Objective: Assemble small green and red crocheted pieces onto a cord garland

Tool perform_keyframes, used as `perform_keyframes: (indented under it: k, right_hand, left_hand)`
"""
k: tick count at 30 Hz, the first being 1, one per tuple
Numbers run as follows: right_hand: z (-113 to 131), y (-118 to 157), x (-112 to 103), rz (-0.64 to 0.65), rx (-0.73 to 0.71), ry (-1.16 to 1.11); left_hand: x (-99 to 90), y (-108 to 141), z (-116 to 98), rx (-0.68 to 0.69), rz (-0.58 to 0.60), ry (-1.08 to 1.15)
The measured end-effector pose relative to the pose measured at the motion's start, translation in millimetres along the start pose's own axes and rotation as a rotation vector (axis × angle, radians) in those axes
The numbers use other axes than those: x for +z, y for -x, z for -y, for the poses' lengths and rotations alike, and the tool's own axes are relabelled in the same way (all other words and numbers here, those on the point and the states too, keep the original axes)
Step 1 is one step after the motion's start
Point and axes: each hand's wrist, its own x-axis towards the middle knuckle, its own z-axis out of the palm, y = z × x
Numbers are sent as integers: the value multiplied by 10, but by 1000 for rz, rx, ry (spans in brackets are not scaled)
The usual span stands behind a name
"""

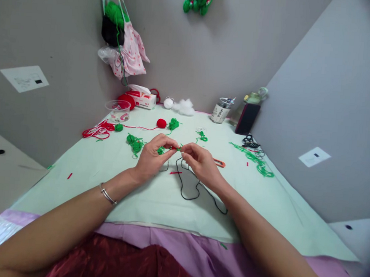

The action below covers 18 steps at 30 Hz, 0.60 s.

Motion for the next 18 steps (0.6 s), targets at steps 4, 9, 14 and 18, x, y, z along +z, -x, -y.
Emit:
perform_keyframes:
  k: [4, 9, 14, 18]
  right_hand:
    - [9, -14, -13, 90, 70, -137]
    - [2, -29, -5, 60, 112, -217]
    - [-51, -38, 3, 33, 108, -223]
    - [-73, -40, -2, -39, 73, -214]
  left_hand:
    - [-19, 1, -13, 26, 35, 2]
    - [-16, 8, -59, 53, 9, 1]
    - [-11, 43, -115, 25, 0, 25]
    - [4, 31, -182, -81, -15, 241]
